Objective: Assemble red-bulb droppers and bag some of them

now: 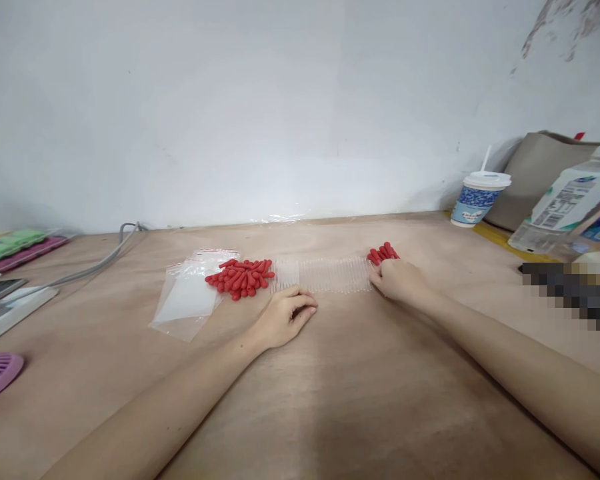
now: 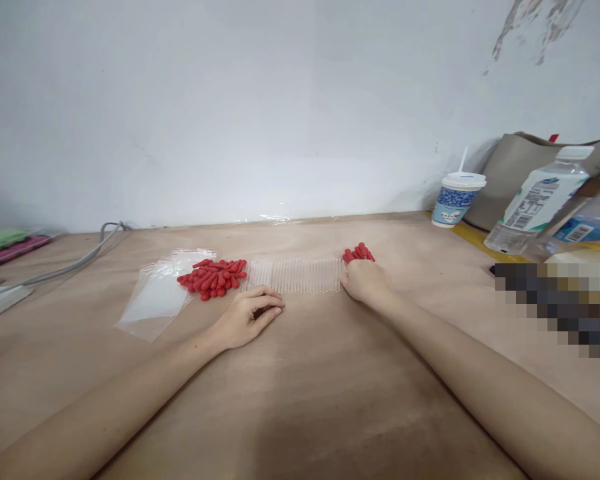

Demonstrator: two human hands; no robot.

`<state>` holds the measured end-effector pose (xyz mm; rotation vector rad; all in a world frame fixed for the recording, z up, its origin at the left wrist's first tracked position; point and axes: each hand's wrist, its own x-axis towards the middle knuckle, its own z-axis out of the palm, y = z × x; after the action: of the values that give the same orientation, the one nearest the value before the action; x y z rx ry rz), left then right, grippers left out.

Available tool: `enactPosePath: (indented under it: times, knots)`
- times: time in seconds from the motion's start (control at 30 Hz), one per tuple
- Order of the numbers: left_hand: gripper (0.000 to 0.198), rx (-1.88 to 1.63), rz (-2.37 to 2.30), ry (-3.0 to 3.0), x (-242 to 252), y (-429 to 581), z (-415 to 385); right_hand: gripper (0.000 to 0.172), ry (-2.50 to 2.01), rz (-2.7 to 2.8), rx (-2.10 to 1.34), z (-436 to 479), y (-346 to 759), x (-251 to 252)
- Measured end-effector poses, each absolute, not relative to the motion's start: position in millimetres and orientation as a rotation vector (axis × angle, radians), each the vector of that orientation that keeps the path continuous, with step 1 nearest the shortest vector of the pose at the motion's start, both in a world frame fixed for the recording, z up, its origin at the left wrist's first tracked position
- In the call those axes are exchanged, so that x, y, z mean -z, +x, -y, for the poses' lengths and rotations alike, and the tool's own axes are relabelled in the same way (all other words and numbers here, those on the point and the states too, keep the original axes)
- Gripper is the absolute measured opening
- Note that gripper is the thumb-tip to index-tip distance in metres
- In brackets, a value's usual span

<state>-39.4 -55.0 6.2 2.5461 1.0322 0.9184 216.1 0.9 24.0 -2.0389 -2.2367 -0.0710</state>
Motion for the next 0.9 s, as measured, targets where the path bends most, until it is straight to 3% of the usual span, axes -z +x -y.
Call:
enactPosePath:
  times: [0.2, 0.37, 0.47, 0.57, 0.73, 0.9]
  knots:
    - [0.017, -0.920, -1.043, 2.539, -6.9, -40.0, 55.2, 0.032, -1.976, 2.104, 0.216, 2.7, 210.4, -18.2]
    - [0.014, -0.974, -1.120, 2.550, -3.0, -40.1, 55.3, 0.027, -1.558, 2.205, 0.360, 22.6, 192.8, -13.6]
    - [0.025, -1.065, -1.257, 2.648, -6.9, -44.4, 52.6, 0.025, -1.373, 2.265, 0.325, 31.6, 185.0, -3.5]
    - [0.014, -1.055, -1.486, 2.767, -24.1, -55.4, 48.1, 0.023, -1.286, 2.256, 0.201, 32.7, 183.9, 5.9]
    - [0.006, -0.582, -2.154, 2.762, -56.4, -78.6, 43.1, 0.019, -1.263, 2.212, 0.090, 28.2, 186.8, 10.5]
    - [0.013, -0.305, -2.343, 2.646, -55.1, -86.1, 40.7, 0.018, -1.249, 2.211, 0.038, 27.6, 186.4, 10.8]
